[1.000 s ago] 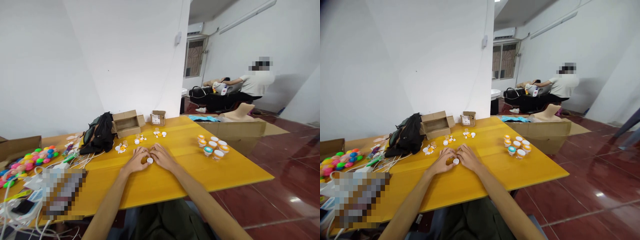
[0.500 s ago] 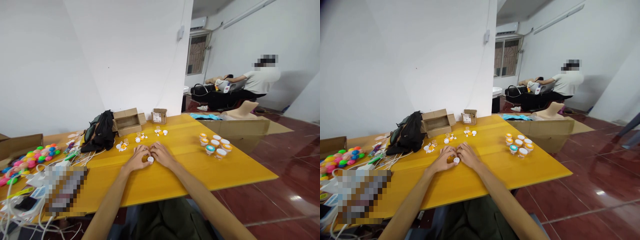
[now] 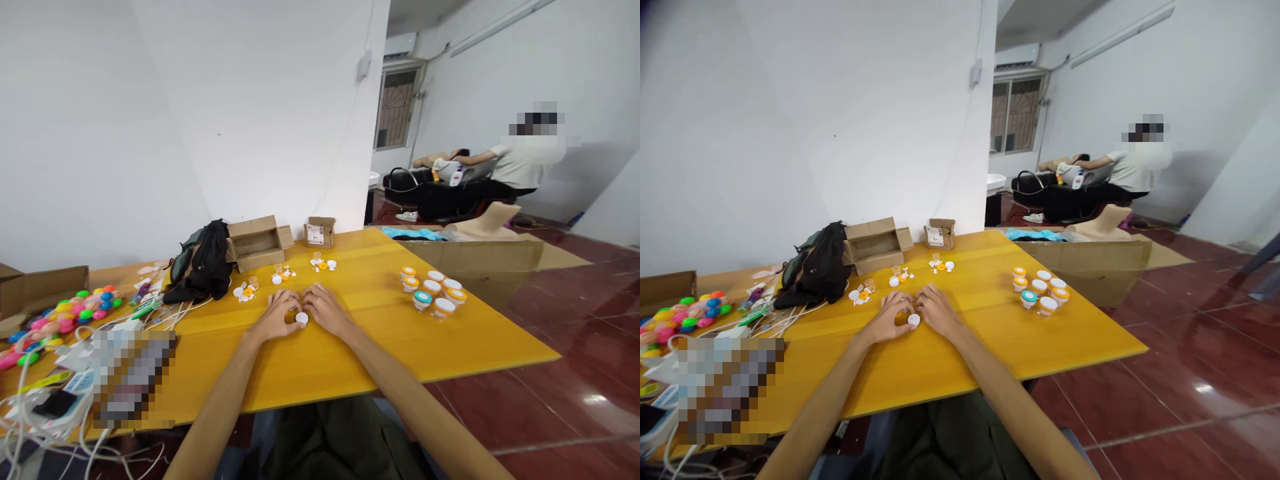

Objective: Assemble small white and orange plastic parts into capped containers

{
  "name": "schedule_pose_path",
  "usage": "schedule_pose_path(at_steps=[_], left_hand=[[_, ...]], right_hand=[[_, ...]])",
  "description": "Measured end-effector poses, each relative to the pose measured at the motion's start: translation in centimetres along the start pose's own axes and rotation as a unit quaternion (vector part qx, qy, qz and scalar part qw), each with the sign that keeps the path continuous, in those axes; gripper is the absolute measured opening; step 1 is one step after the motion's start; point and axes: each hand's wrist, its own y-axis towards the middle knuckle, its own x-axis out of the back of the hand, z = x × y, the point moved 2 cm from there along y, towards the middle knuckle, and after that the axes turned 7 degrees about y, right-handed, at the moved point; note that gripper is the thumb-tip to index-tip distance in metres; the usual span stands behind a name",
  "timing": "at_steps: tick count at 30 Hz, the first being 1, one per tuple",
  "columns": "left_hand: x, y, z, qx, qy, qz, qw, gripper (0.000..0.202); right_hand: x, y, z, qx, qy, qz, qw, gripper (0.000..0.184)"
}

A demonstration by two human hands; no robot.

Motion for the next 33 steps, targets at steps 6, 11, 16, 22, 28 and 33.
schedule_pose_path(at_steps=[6, 11, 16, 22, 28, 33], left_hand=[[-0.23, 0.02, 0.45, 0.007, 0.0, -0.004, 1.0, 0.015], [-0.34, 0.02, 0.73, 0.003, 0.0, -0.012, 1.0, 0.014], [-0.26, 0.06, 0.64, -0.005, 0.004, -0.017, 1.0, 0.012], [-0.29, 0.14, 0.64, -0.002, 0.01, -0.012, 1.0, 0.012], [-0.43, 0.07, 0.75, -0.007, 0.007, -0.021, 1.0, 0.012], [-0.37, 0.1, 0.61, -0.01, 0.009, -0.023, 1.0, 0.012]], right_hand=[[0.72, -0.43, -0.04, -0.024, 0.067, -0.034, 0.997, 0.018], [0.94, -0.8, 0.47, -0.013, 0.106, -0.015, 0.994, 0.018], [0.4, -0.89, 0.63, -0.006, 0.116, 0.019, 0.993, 0.015], [0.33, -0.93, 0.59, -0.003, 0.1, 0.037, 0.994, 0.014], [0.51, -0.92, 0.73, -0.003, 0.094, 0.045, 0.995, 0.016], [0.56, -0.94, 0.78, -0.004, 0.092, 0.041, 0.995, 0.016]])
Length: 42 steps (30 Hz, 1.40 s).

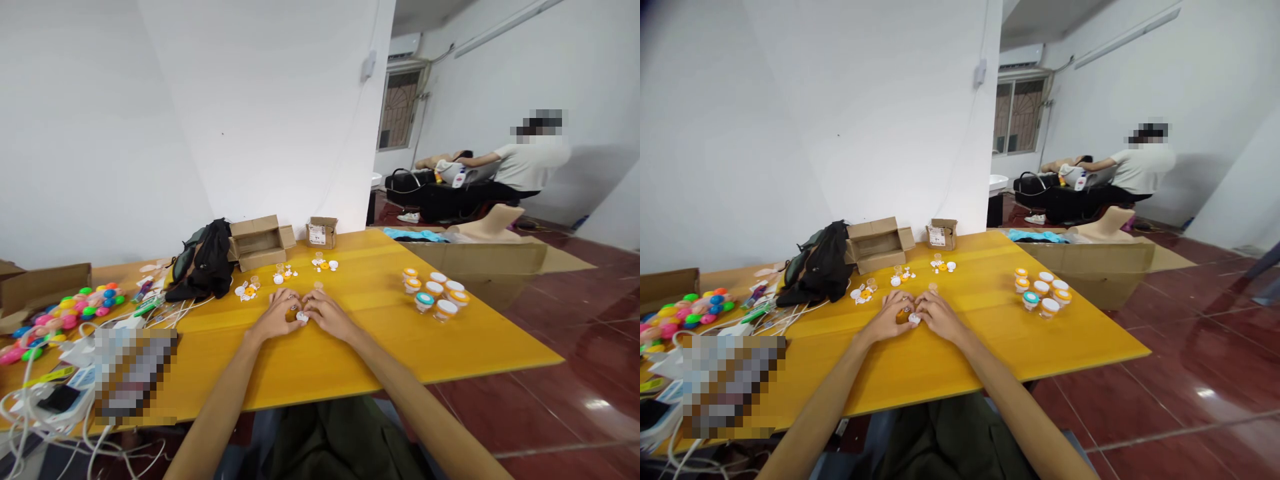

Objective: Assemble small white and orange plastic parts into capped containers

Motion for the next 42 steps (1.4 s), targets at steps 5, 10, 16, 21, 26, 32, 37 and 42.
schedule_pose_path(at_steps=[5, 10, 16, 21, 26, 32, 37, 42], left_hand=[[0.2, 0.0, -0.2, -0.001, 0.001, 0.001, 1.0, 0.011], [0.2, 0.0, -0.2, 0.007, -0.006, 0.007, 1.0, 0.011], [0.2, 0.0, -0.2, 0.009, -0.007, 0.012, 1.0, 0.011], [0.2, 0.0, -0.2, 0.005, -0.007, 0.006, 1.0, 0.011], [0.1, 0.0, -0.2, 0.008, -0.004, 0.008, 1.0, 0.014], [0.1, 0.0, -0.3, 0.008, -0.003, 0.003, 1.0, 0.013], [0.1, 0.0, -0.3, 0.01, -0.004, 0.009, 1.0, 0.014], [0.2, 0.0, -0.4, 0.016, -0.003, 0.009, 1.0, 0.014]], right_hand=[[0.0, 0.0, 0.2, 0.008, -0.011, 0.001, 1.0, 0.016], [0.1, 0.0, 0.2, 0.008, -0.02, 0.002, 1.0, 0.015], [0.1, 0.0, 0.4, 0.012, -0.019, 0.005, 1.0, 0.015], [0.8, -0.1, 0.4, 0.019, -0.024, -0.029, 0.999, 0.018], [1.7, -0.3, -0.5, 0.015, -0.063, -0.057, 0.996, 0.019], [1.6, -0.5, -0.4, 0.028, -0.118, -0.024, 0.992, 0.021], [1.1, -0.6, -0.5, 0.068, -0.175, 0.01, 0.982, 0.024], [0.5, -0.7, -1.1, 0.086, -0.23, 0.035, 0.969, 0.026]])
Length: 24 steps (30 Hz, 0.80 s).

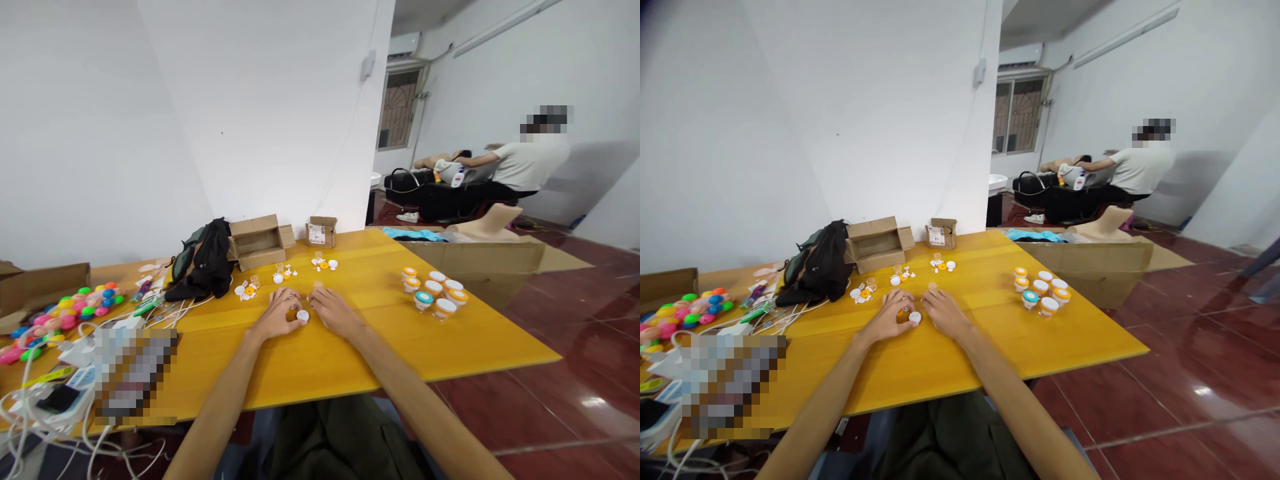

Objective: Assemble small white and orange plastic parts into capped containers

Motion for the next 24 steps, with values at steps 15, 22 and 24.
schedule_pose_path(at_steps=[15, 22, 24], left_hand=[[-0.1, 0.0, -0.2, -0.003, -0.004, -0.007, 1.0, 0.015], [-0.3, 0.2, 0.0, -0.013, 0.001, -0.013, 1.0, 0.014], [-0.2, 0.2, 0.0, -0.012, 0.003, -0.01, 1.0, 0.015]], right_hand=[[1.7, 0.9, 1.7, -0.046, 0.19, -0.078, 0.978, 0.019], [1.2, 1.0, 2.5, -0.035, 0.188, -0.055, 0.98, 0.018], [1.3, 1.0, 2.5, -0.031, 0.186, -0.048, 0.981, 0.018]])
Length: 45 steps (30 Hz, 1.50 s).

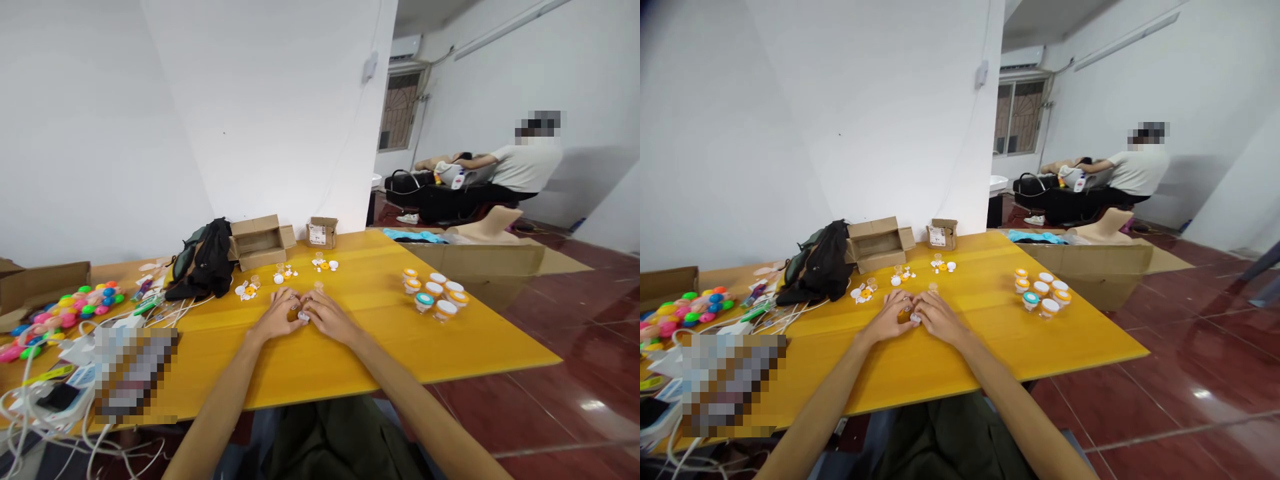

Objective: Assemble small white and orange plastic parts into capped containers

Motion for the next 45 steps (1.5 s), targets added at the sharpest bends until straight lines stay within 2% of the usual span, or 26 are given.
schedule_pose_path(at_steps=[14, 22, 33, 45], left_hand=[[0.14, 0.0, -0.17, -0.01, 0.009, -0.004, 1.0, 0.014], [0.09, -0.02, -0.23, -0.024, 0.016, -0.012, 1.0, 0.013], [0.13, -0.05, -0.24, -0.026, 0.021, -0.011, 0.999, 0.013], [0.19, -0.13, -0.28, -0.035, 0.022, -0.022, 0.999, 0.015]], right_hand=[[0.3, -0.13, 0.23, 0.002, -0.007, 0.004, 1.0, 0.02], [0.41, -0.23, 0.29, 0.026, -0.012, -0.001, 1.0, 0.026], [0.3, -0.28, 0.38, 0.022, -0.025, 0.007, 0.999, 0.031], [0.53, -0.25, 0.65, 0.022, -0.04, -0.005, 0.999, 0.027]])
